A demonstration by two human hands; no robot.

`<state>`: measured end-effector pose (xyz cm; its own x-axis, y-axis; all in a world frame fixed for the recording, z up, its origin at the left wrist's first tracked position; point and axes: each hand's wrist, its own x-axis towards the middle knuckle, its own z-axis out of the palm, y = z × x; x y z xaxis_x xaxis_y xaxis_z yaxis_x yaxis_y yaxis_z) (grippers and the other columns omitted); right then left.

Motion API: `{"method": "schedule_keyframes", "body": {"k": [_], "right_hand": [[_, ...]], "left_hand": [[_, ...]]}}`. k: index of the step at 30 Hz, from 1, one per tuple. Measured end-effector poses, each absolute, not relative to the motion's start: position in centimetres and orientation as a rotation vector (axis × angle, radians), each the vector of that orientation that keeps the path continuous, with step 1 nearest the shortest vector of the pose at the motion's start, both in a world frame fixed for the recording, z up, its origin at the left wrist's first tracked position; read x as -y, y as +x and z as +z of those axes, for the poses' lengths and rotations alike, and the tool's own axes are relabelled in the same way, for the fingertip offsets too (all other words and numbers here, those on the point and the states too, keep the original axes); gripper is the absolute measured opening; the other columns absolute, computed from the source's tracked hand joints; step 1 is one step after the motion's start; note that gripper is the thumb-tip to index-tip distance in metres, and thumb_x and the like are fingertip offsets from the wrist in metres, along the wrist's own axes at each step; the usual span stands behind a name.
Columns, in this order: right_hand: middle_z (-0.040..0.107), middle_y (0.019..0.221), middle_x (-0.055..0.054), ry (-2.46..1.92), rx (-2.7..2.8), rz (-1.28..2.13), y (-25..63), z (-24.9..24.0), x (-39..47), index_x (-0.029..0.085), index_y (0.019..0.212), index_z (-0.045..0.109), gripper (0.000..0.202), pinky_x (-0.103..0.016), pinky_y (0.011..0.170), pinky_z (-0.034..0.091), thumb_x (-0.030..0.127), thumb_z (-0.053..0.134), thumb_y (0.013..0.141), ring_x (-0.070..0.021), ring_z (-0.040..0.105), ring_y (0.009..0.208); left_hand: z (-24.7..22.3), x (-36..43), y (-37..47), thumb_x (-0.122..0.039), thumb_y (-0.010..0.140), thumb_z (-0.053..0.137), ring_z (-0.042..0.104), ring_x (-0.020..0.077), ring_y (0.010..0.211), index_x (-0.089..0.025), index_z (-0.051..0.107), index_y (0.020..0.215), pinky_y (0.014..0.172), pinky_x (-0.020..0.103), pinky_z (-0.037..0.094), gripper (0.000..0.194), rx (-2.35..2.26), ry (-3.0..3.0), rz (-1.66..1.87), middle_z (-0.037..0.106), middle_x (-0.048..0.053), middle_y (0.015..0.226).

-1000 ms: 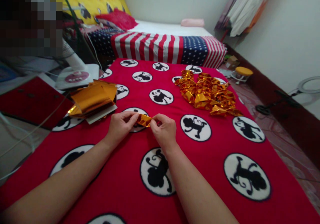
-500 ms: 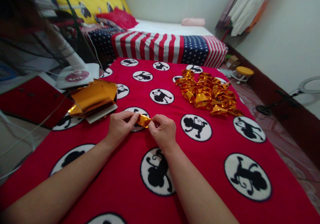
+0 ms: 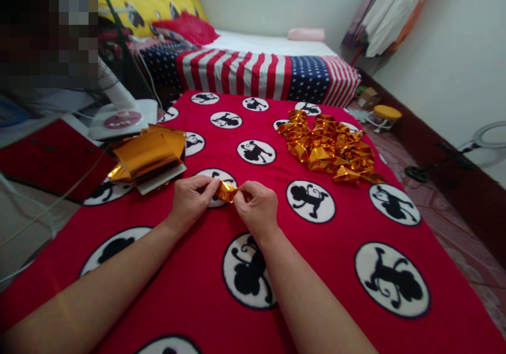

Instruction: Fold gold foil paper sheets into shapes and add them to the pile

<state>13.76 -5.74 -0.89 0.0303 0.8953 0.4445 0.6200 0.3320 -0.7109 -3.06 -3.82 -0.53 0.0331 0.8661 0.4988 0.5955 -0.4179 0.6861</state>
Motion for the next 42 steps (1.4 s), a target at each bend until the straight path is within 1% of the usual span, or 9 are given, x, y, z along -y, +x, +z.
{"method": "schedule_keyframes", "body": {"k": [5,11,16,22,27,37,42], "right_hand": [[0.053,0.055,0.003,-1.368,1.687,0.394,13.62,-0.86,5.82,0.019,0.062,0.060,0.013,-0.022,0.050,0.031,0.017,0.056,0.074,-0.0099,0.046,0.052],[0.055,0.055,0.003,-1.419,1.628,0.394,13.48,-0.79,5.92,0.019,0.060,0.060,0.014,-0.021,0.050,0.033,0.017,0.055,0.073,-0.0099,0.047,0.050],[0.054,0.053,0.003,-1.420,1.632,0.387,13.48,-0.73,5.95,0.019,0.059,0.059,0.014,-0.021,0.048,0.032,0.018,0.056,0.072,-0.0100,0.047,0.050],[0.053,0.053,0.004,-1.424,1.580,0.434,13.58,-0.85,5.85,0.019,0.058,0.057,0.015,-0.020,0.048,0.032,0.017,0.054,0.072,-0.0091,0.046,0.048],[0.050,0.052,0.005,-1.394,1.566,0.451,13.57,-0.76,5.92,0.018,0.058,0.057,0.015,-0.021,0.049,0.031,0.017,0.055,0.073,-0.0085,0.043,0.048],[0.051,0.053,0.005,-1.418,1.524,0.428,13.76,-0.78,5.90,0.018,0.057,0.056,0.018,-0.022,0.050,0.032,0.016,0.055,0.075,-0.0090,0.044,0.049],[0.052,0.053,0.005,-1.412,1.511,0.417,13.65,-0.61,5.94,0.018,0.057,0.057,0.017,-0.022,0.050,0.032,0.017,0.055,0.074,-0.0090,0.045,0.049]], "left_hand": [[-0.16,3.92,-2.95,-0.025,0.087,0.058,0.059,0.0116,0.054,-0.016,0.072,0.065,0.055,0.022,0.041,0.027,-1.533,2.017,1.340,0.069,0.002,0.061],[-0.35,3.92,-2.96,-0.024,0.086,0.058,0.059,0.0115,0.054,-0.015,0.071,0.064,0.054,0.023,0.039,0.027,-1.560,2.073,1.323,0.069,0.003,0.060],[-0.32,3.98,-2.91,-0.024,0.085,0.057,0.054,0.0108,0.050,-0.015,0.066,0.058,0.051,0.023,0.035,0.029,-1.594,2.093,1.316,0.064,0.002,0.054],[-0.23,4.11,-2.86,-0.023,0.086,0.056,0.052,0.0105,0.051,-0.016,0.064,0.057,0.053,0.023,0.036,0.031,-1.516,2.174,1.296,0.060,0.001,0.053],[-0.37,4.08,-2.87,-0.023,0.086,0.056,0.052,0.0106,0.050,-0.015,0.064,0.058,0.051,0.024,0.034,0.030,-1.556,2.134,1.292,0.062,0.002,0.054],[-0.06,4.37,-2.66,-0.024,0.087,0.055,0.054,0.0112,0.052,-0.016,0.064,0.059,0.052,0.025,0.035,0.030,-1.526,2.164,1.274,0.064,0.002,0.057],[-0.05,4.45,-2.55,-0.023,0.086,0.055,0.053,0.0112,0.051,-0.016,0.063,0.057,0.052,0.025,0.035,0.031,-1.509,2.181,1.290,0.063,0.003,0.055]]}}
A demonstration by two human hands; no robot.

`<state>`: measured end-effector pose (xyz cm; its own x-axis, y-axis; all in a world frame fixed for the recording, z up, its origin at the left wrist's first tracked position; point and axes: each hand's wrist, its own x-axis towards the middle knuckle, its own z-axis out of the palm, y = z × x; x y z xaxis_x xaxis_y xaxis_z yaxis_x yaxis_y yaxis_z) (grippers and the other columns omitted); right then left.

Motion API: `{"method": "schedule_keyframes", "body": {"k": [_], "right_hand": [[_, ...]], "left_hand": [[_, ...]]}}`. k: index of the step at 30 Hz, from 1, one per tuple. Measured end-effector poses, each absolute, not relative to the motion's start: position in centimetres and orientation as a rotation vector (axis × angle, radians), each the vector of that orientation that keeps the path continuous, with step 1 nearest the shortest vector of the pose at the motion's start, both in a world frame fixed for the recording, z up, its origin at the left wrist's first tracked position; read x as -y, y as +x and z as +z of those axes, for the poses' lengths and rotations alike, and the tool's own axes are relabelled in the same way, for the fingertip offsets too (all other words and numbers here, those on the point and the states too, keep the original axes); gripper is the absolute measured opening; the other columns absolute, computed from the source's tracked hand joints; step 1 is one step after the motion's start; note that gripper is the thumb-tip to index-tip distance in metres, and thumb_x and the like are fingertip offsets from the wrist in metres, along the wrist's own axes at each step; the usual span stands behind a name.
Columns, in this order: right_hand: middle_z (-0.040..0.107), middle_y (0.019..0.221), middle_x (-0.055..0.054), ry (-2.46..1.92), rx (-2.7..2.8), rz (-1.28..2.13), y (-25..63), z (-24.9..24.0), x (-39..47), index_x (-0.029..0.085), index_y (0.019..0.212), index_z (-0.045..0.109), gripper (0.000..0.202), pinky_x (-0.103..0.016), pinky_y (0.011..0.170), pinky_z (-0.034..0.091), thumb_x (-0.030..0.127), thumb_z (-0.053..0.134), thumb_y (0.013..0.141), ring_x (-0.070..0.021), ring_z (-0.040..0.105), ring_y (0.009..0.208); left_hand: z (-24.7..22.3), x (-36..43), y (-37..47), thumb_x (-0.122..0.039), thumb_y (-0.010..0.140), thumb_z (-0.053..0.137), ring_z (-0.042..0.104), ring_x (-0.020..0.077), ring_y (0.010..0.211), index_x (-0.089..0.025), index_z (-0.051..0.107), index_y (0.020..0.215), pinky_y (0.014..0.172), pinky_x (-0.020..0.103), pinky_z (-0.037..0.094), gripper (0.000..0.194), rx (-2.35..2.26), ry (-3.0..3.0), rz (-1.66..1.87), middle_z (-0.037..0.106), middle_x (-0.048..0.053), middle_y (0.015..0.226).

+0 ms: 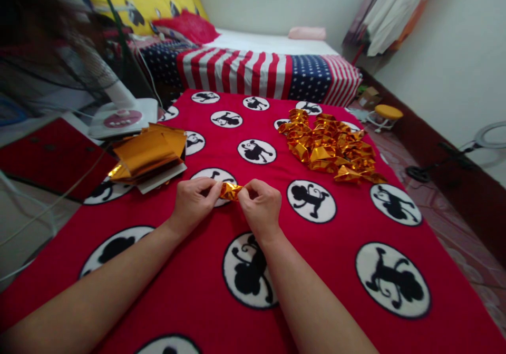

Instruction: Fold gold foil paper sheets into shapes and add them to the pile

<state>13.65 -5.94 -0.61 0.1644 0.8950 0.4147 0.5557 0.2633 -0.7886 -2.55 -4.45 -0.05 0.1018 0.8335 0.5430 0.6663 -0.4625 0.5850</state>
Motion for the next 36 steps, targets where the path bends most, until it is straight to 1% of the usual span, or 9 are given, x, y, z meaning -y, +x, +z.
{"method": "schedule_keyframes", "body": {"k": [7,13,18,26,30,32,34,36], "right_hand": [[0.049,0.052,0.005,-1.387,1.537,0.426,13.40,-0.51,6.01,0.019,0.056,0.055,0.018,-0.021,0.049,0.031,0.017,0.055,0.074,-0.0085,0.042,0.048],[0.050,0.051,0.005,-1.380,1.463,0.440,13.55,-0.31,5.99,0.018,0.056,0.057,0.018,-0.022,0.049,0.032,0.016,0.056,0.074,-0.0085,0.043,0.048],[0.049,0.051,0.005,-1.372,1.419,0.454,13.54,-0.49,5.99,0.018,0.057,0.059,0.017,-0.021,0.048,0.032,0.017,0.056,0.074,-0.0085,0.043,0.048],[0.051,0.053,0.004,-1.369,1.422,0.464,13.51,-0.64,6.01,0.018,0.059,0.059,0.018,-0.021,0.049,0.033,0.017,0.055,0.076,-0.0089,0.044,0.050],[0.052,0.054,0.005,-1.369,1.407,0.466,13.62,-0.80,5.90,0.018,0.061,0.060,0.017,-0.021,0.050,0.034,0.019,0.056,0.078,-0.0091,0.046,0.050],[0.052,0.055,0.004,-1.362,1.402,0.466,13.68,-0.87,5.84,0.018,0.063,0.060,0.017,-0.021,0.050,0.035,0.020,0.057,0.079,-0.0092,0.046,0.050],[0.055,0.056,0.004,-1.362,1.401,0.462,13.73,-0.92,5.76,0.018,0.065,0.062,0.017,-0.022,0.051,0.036,0.022,0.057,0.081,-0.0095,0.048,0.050],[0.057,0.058,0.003,-1.370,1.404,0.458,13.77,-0.93,5.71,0.018,0.067,0.063,0.017,-0.022,0.052,0.037,0.023,0.058,0.082,-0.0101,0.049,0.052]], "left_hand": [[-0.13,4.22,-2.70,-0.025,0.085,0.058,0.051,0.0098,0.047,-0.016,0.067,0.059,0.050,0.023,0.035,0.029,-1.601,2.007,1.327,0.064,0.000,0.053],[-0.16,4.47,-2.54,-0.024,0.088,0.055,0.057,0.0119,0.055,-0.016,0.067,0.063,0.055,0.024,0.038,0.029,-1.507,2.161,1.283,0.067,0.004,0.061],[-0.20,4.53,-2.47,-0.024,0.088,0.054,0.057,0.0123,0.057,-0.016,0.067,0.065,0.056,0.024,0.039,0.027,-1.501,2.153,1.300,0.068,0.004,0.063],[-0.24,4.43,-2.49,-0.025,0.088,0.055,0.055,0.0115,0.054,-0.016,0.066,0.062,0.055,0.025,0.037,0.029,-1.524,2.084,1.315,0.065,0.002,0.059],[-0.01,4.37,-2.50,-0.029,0.090,0.054,0.056,0.0117,0.058,-0.016,0.067,0.074,0.057,0.024,0.038,0.024,-1.480,2.042,1.309,0.067,0.002,0.067],[0.05,4.30,-2.59,-0.034,0.090,0.055,0.053,0.0118,0.056,-0.017,0.065,0.076,0.056,0.024,0.036,0.024,-1.490,2.047,1.252,0.063,0.001,0.064],[-0.02,4.22,-2.69,-0.037,0.090,0.054,0.049,0.0119,0.053,-0.017,0.061,0.070,0.053,0.025,0.032,0.029,-1.533,2.079,1.182,0.057,0.000,0.058],[-0.19,4.15,-2.78,-0.037,0.091,0.051,0.045,0.0117,0.051,-0.018,0.056,0.063,0.052,0.026,0.027,0.034,-1.570,2.106,1.133,0.053,0.000,0.054]]}}
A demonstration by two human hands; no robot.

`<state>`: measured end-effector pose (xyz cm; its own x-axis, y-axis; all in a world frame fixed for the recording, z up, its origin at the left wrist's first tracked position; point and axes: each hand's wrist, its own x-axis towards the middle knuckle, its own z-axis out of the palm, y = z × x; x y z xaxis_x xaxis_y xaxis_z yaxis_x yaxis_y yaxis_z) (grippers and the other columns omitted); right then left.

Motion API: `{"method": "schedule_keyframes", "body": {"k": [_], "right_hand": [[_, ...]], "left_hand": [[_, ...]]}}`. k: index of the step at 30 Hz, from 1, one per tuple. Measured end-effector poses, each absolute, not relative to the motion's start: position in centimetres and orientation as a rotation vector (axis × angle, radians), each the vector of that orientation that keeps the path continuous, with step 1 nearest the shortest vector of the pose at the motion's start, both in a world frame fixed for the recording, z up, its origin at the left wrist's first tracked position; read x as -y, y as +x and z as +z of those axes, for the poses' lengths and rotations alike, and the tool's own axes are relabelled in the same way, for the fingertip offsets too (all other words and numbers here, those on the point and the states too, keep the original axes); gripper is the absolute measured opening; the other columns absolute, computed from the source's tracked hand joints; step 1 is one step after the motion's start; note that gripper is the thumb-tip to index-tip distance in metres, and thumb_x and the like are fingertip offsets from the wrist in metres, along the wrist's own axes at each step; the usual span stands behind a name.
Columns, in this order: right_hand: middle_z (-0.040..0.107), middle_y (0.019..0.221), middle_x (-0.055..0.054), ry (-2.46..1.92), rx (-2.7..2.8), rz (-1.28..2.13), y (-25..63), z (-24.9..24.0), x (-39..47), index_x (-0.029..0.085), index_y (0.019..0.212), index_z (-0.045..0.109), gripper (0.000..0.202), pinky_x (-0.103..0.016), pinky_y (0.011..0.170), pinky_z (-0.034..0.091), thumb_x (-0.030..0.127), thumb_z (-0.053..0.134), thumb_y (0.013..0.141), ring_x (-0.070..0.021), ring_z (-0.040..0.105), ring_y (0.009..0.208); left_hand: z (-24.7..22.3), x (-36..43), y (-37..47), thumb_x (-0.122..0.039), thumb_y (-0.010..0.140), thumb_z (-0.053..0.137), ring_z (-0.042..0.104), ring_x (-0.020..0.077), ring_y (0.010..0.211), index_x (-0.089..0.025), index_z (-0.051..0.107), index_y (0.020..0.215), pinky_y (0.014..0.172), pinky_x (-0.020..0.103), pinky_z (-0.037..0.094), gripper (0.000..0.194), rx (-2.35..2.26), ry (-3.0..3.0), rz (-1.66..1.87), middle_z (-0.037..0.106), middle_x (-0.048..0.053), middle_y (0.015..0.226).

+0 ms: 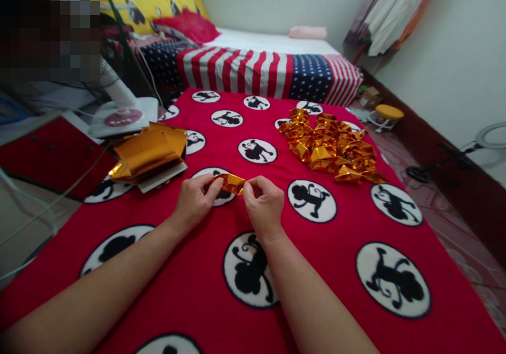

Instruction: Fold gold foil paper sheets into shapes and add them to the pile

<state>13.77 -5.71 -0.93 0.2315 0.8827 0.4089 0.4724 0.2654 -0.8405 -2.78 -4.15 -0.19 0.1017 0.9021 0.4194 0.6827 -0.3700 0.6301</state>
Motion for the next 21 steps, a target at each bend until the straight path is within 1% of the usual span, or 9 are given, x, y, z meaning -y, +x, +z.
{"method": "schedule_keyframes", "body": {"k": [2,4,6,7,10,13,16,21], "right_hand": [[0.059,0.061,0.002,-1.376,1.411,0.468,13.79,-0.89,5.69,0.018,0.071,0.064,0.017,-0.022,0.052,0.037,0.026,0.058,0.084,-0.0103,0.050,0.052],[0.063,0.067,0.001,-1.384,1.413,0.497,13.80,-0.77,5.75,0.018,0.079,0.065,0.015,-0.022,0.051,0.037,0.031,0.059,0.085,-0.0098,0.050,0.051],[0.066,0.072,0.000,-1.414,1.417,0.526,13.78,-0.64,5.85,0.018,0.085,0.064,0.019,-0.022,0.050,0.037,0.037,0.061,0.085,-0.0094,0.051,0.050],[0.066,0.071,0.000,-1.438,1.429,0.535,13.76,-0.59,5.90,0.018,0.083,0.063,0.022,-0.021,0.049,0.037,0.040,0.062,0.085,-0.0094,0.051,0.050],[0.059,0.058,0.001,-1.517,1.496,0.536,13.65,-0.53,6.04,0.019,0.067,0.058,0.033,-0.021,0.048,0.033,0.047,0.060,0.085,-0.0099,0.049,0.048],[0.053,0.050,0.002,-1.537,1.513,0.573,13.46,-0.61,6.07,0.019,0.059,0.054,0.038,-0.021,0.046,0.030,0.047,0.060,0.084,-0.0100,0.047,0.046],[0.052,0.048,0.002,-1.499,1.439,0.700,13.27,-0.66,6.03,0.019,0.059,0.057,0.035,-0.021,0.044,0.029,0.044,0.060,0.083,-0.0100,0.046,0.043],[0.051,0.044,0.004,-1.394,1.264,0.929,12.92,-0.25,6.13,0.017,0.061,0.062,0.031,-0.020,0.040,0.030,0.040,0.061,0.081,-0.0088,0.044,0.037]], "left_hand": [[-0.39,4.11,-2.81,-0.035,0.092,0.049,0.043,0.0113,0.049,-0.018,0.055,0.060,0.051,0.027,0.025,0.036,-1.582,2.105,1.110,0.051,0.000,0.052],[-0.52,4.06,-2.80,-0.033,0.092,0.048,0.043,0.0110,0.048,-0.018,0.055,0.060,0.050,0.027,0.024,0.037,-1.577,2.074,1.112,0.050,0.000,0.051],[-0.56,4.00,-2.76,-0.033,0.092,0.047,0.043,0.0109,0.047,-0.017,0.055,0.058,0.050,0.027,0.024,0.039,-1.583,2.024,1.142,0.050,-0.001,0.050],[-0.55,3.97,-2.74,-0.034,0.092,0.046,0.043,0.0110,0.047,-0.017,0.054,0.058,0.051,0.027,0.025,0.039,-1.590,1.997,1.157,0.050,-0.001,0.049],[-0.48,3.91,-2.69,-0.035,0.093,0.046,0.044,0.0110,0.047,-0.017,0.054,0.057,0.051,0.026,0.026,0.041,-1.610,1.933,1.182,0.051,0.000,0.049],[-0.44,3.94,-2.63,-0.035,0.093,0.046,0.046,0.0111,0.048,-0.016,0.056,0.058,0.052,0.026,0.027,0.041,-1.596,1.909,1.175,0.053,0.000,0.050],[-0.44,3.99,-2.55,-0.034,0.092,0.047,0.046,0.0108,0.048,-0.016,0.056,0.057,0.051,0.026,0.027,0.041,-1.586,1.901,1.169,0.052,0.000,0.050],[-0.48,3.98,-2.45,-0.033,0.090,0.048,0.045,0.0104,0.047,-0.016,0.055,0.054,0.051,0.026,0.027,0.040,-1.613,1.875,1.143,0.050,-0.001,0.047]]}}
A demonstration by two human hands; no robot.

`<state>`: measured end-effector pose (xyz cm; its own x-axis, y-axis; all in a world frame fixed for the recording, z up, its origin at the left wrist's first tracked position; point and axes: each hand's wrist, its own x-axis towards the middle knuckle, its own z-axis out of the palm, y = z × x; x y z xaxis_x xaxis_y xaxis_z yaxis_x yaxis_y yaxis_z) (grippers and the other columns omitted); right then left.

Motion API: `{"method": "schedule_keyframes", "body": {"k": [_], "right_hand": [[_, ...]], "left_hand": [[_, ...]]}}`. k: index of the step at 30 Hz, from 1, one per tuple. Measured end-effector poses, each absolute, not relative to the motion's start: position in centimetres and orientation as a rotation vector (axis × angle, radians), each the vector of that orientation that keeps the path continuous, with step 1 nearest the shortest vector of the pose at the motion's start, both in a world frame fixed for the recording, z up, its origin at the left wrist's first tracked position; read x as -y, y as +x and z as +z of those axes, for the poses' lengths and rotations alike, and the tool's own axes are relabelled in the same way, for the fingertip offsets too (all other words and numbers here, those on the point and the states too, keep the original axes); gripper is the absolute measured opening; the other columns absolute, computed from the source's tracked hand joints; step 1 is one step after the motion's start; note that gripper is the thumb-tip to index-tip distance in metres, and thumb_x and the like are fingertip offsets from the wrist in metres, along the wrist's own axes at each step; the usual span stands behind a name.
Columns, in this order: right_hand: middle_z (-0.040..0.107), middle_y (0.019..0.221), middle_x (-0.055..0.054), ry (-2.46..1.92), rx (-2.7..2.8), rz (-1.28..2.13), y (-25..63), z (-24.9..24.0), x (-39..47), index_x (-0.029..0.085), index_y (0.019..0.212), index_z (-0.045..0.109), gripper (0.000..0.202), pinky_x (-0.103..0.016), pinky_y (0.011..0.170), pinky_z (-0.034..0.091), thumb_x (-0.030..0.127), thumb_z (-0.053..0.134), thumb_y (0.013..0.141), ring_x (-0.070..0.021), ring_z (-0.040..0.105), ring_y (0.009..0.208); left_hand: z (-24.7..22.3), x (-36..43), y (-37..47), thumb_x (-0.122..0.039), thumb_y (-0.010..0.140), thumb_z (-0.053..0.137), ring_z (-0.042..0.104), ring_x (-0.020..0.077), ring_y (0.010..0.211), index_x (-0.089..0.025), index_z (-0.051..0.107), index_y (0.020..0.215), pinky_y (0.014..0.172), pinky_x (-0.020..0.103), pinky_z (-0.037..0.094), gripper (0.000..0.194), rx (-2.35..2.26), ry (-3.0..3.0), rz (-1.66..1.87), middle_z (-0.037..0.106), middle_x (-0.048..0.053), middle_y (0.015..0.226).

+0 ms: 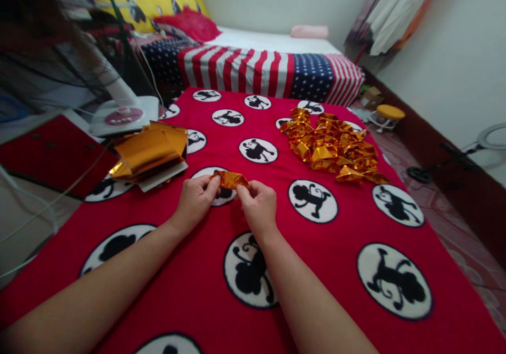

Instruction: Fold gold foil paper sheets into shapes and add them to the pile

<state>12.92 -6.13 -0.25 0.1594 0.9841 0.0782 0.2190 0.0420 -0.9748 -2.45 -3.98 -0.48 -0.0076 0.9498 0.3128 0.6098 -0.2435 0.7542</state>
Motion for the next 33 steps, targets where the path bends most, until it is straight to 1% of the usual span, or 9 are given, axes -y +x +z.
{"method": "schedule_keyframes", "body": {"k": [6,11,16,24,30,33], "right_hand": [[0.049,0.042,0.005,-1.369,1.169,1.003,12.69,0.38,6.29,0.016,0.060,0.062,0.028,-0.019,0.036,0.029,0.037,0.063,0.078,-0.0075,0.041,0.033],[0.050,0.042,0.005,-1.375,1.174,0.995,12.73,0.12,6.20,0.015,0.060,0.063,0.027,-0.019,0.035,0.029,0.036,0.063,0.078,-0.0070,0.040,0.033],[0.051,0.042,0.004,-1.378,1.161,0.998,12.73,-0.04,6.09,0.015,0.059,0.063,0.027,-0.018,0.034,0.029,0.035,0.062,0.078,-0.0072,0.041,0.033],[0.053,0.042,0.004,-1.410,1.138,0.998,12.94,-0.12,6.06,0.015,0.061,0.064,0.026,-0.019,0.032,0.029,0.035,0.062,0.078,-0.0076,0.040,0.031],[0.059,0.047,0.002,-1.400,1.159,0.960,12.98,-0.25,5.92,0.016,0.061,0.064,0.026,-0.019,0.037,0.032,0.035,0.061,0.079,-0.0083,0.044,0.036],[0.057,0.046,0.002,-1.391,1.153,0.968,13.00,-0.17,5.91,0.016,0.060,0.063,0.026,-0.019,0.036,0.031,0.035,0.061,0.078,-0.0086,0.045,0.036]], "left_hand": [[-0.51,3.99,-2.50,-0.034,0.090,0.047,0.048,0.0108,0.048,-0.016,0.058,0.056,0.052,0.026,0.029,0.040,-1.618,1.841,1.108,0.056,0.000,0.050],[-0.69,3.92,-2.56,-0.035,0.091,0.046,0.050,0.0115,0.050,-0.017,0.059,0.056,0.053,0.025,0.033,0.042,-1.581,1.775,1.113,0.059,0.001,0.053],[-0.50,3.99,-2.50,-0.035,0.091,0.045,0.051,0.0122,0.051,-0.017,0.060,0.057,0.052,0.025,0.032,0.042,-1.581,1.777,1.091,0.061,0.001,0.054],[-0.42,4.28,-2.34,-0.037,0.092,0.045,0.049,0.0124,0.050,-0.017,0.063,0.061,0.053,0.026,0.031,0.041,-1.616,1.832,1.022,0.059,0.001,0.053],[-0.35,4.54,-2.31,-0.038,0.092,0.043,0.047,0.0125,0.050,-0.017,0.062,0.062,0.053,0.026,0.029,0.041,-1.620,1.885,0.976,0.056,0.001,0.052],[-0.21,4.58,-2.32,-0.038,0.092,0.044,0.048,0.0129,0.050,-0.018,0.062,0.062,0.053,0.026,0.029,0.040,-1.593,1.868,0.987,0.056,0.001,0.052]]}}
